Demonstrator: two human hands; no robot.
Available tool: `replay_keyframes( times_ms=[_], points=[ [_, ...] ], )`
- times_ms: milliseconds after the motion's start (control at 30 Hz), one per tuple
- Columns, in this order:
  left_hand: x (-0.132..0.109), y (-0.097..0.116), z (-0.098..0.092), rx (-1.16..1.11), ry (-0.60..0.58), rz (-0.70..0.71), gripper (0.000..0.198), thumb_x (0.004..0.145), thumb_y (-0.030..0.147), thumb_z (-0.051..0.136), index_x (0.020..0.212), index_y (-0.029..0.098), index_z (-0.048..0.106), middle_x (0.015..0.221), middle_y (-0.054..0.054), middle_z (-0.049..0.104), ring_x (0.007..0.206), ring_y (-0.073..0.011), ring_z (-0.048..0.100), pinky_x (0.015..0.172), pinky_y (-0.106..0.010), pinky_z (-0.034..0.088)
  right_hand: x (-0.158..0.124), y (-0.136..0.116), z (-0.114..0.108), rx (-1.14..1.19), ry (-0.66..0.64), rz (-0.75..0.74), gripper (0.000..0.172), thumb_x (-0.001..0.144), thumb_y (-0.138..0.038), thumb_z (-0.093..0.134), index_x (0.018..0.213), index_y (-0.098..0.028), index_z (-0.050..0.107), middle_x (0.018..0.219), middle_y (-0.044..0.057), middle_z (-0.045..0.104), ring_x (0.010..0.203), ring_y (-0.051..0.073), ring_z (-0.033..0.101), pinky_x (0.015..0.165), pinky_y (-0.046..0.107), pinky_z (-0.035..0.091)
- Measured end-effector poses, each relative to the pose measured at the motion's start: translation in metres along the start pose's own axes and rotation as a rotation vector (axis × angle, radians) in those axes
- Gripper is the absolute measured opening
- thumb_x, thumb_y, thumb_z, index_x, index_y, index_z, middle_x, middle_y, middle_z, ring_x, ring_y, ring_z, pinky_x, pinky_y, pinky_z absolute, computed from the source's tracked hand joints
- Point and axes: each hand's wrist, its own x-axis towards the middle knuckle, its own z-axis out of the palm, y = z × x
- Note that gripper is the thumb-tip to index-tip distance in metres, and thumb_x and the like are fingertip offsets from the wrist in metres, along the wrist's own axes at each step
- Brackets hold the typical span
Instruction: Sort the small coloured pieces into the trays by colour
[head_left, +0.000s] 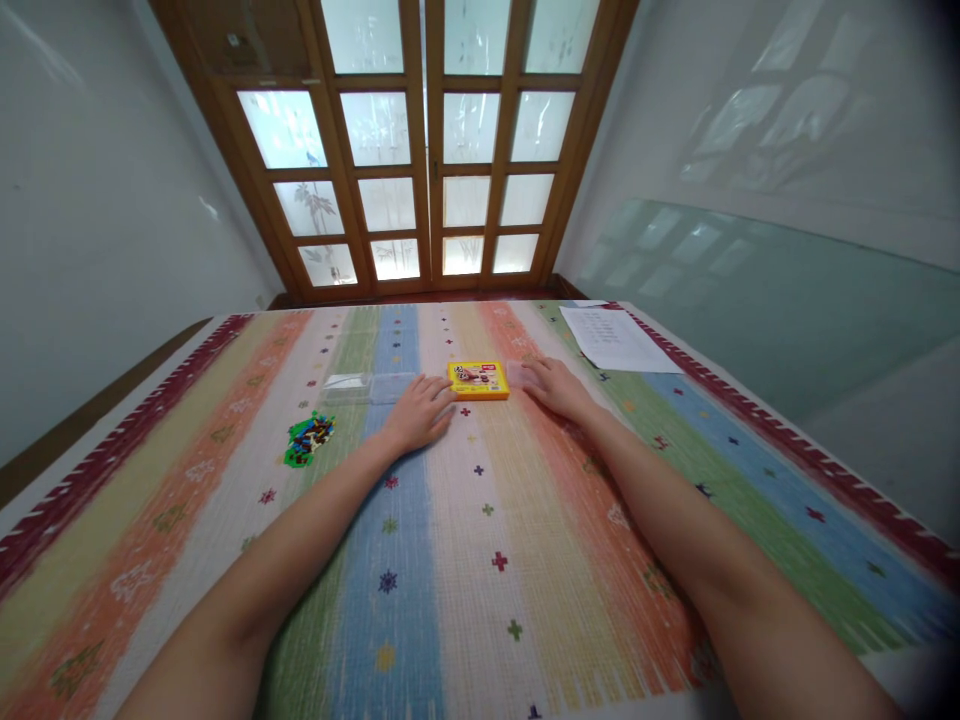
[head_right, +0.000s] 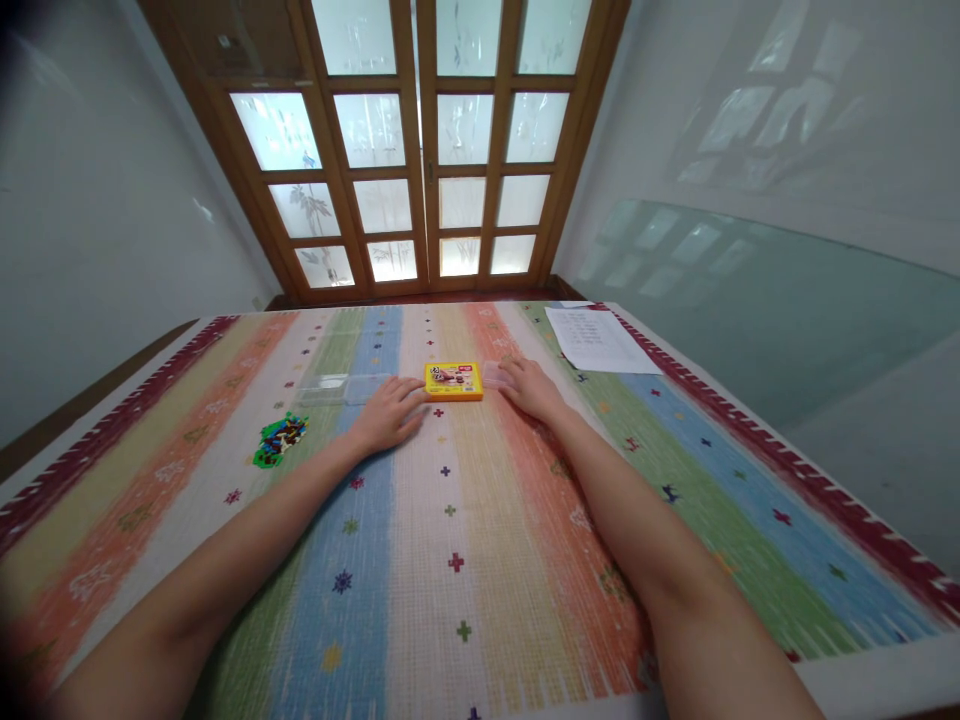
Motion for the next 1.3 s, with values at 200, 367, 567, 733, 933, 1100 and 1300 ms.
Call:
replay_keyframes(
  times_ms=[200, 367, 567, 733, 933, 1100, 1300],
  points=[
    [0.022, 0.024, 0.014, -0.262, 0.023, -0.033, 0.043, 0.100, 0.031, 0.056, 0.142, 0.025, 0.062, 0.152, -0.011, 0.057, 0.141, -0.0310, 0.050, 0.123, -0.055, 0.038, -0.004, -0.006, -0.025, 0.139, 0.040, -0.067, 0.048, 0.092, -0.038, 0.069, 0.138, -0.023, 0.066, 0.133, 0.014, 0.065, 0.124, 0.034, 0.060, 0.109, 0.052, 0.048],
    [0.034, 0.038, 0.022, -0.518, 0.168, -0.156, 0.056, 0.098, 0.034, 0.063, 0.153, 0.026, 0.052, 0.150, -0.012, 0.059, 0.141, -0.0307, 0.052, 0.123, -0.054, 0.040, -0.007, -0.049, -0.052, 0.159, 0.088, -0.167, 0.049, 0.093, -0.038, 0.068, 0.141, -0.025, 0.064, 0.138, 0.013, 0.062, 0.128, 0.035, 0.055, 0.113, 0.054, 0.045],
    [0.028, 0.031, 0.032, -0.766, 0.180, -0.204, 0.078, 0.095, 0.047, 0.071, 0.163, 0.027, 0.037, 0.161, -0.017, 0.047, 0.143, -0.0337, 0.052, 0.119, -0.057, 0.044, -0.010, -0.107, -0.045, 0.135, -0.005, -0.400, 0.045, 0.105, -0.035, 0.050, 0.148, -0.021, 0.056, 0.147, 0.015, 0.057, 0.137, 0.032, 0.050, 0.120, 0.053, 0.040],
    [0.023, 0.021, 0.042, -0.900, 0.145, -0.231, 0.087, 0.091, 0.048, 0.076, 0.164, 0.026, 0.035, 0.157, -0.019, 0.051, 0.134, -0.0333, 0.060, 0.113, -0.055, 0.051, -0.013, -0.122, -0.030, 0.118, -0.055, -0.407, 0.044, 0.107, -0.036, 0.047, 0.148, -0.022, 0.056, 0.151, 0.013, 0.055, 0.142, 0.031, 0.046, 0.122, 0.056, 0.038],
    [0.024, 0.022, 0.062, -1.263, 0.155, -0.307, 0.114, 0.087, 0.049, 0.081, 0.171, 0.029, 0.007, 0.152, -0.021, 0.055, 0.118, -0.0287, 0.071, 0.105, -0.053, 0.057, -0.018, -0.119, -0.021, 0.140, -0.044, -0.372, 0.042, 0.107, -0.033, 0.046, 0.146, -0.022, 0.059, 0.148, 0.015, 0.058, 0.140, 0.032, 0.049, 0.119, 0.056, 0.041],
    [0.023, 0.028, 0.057, -1.267, 0.104, -0.235, 0.106, 0.087, 0.047, 0.082, 0.170, 0.037, 0.015, 0.165, -0.020, 0.041, 0.124, -0.0307, 0.069, 0.105, -0.053, 0.058, -0.014, -0.115, -0.022, 0.157, -0.032, -0.250, 0.039, 0.107, -0.030, 0.043, 0.139, -0.023, 0.064, 0.139, 0.013, 0.066, 0.128, 0.031, 0.059, 0.110, 0.052, 0.049],
    [0.021, 0.040, 0.043, -1.215, 0.068, -0.192, 0.109, 0.086, 0.034, 0.082, 0.171, 0.035, 0.014, 0.159, -0.018, 0.050, 0.125, -0.0317, 0.069, 0.108, -0.057, 0.056, -0.007, -0.097, -0.023, 0.473, 0.061, -0.032, 0.037, 0.105, -0.044, 0.050, 0.134, -0.025, 0.062, 0.126, 0.010, 0.073, 0.107, 0.027, 0.071, 0.094, 0.043, 0.056]
  ],
)
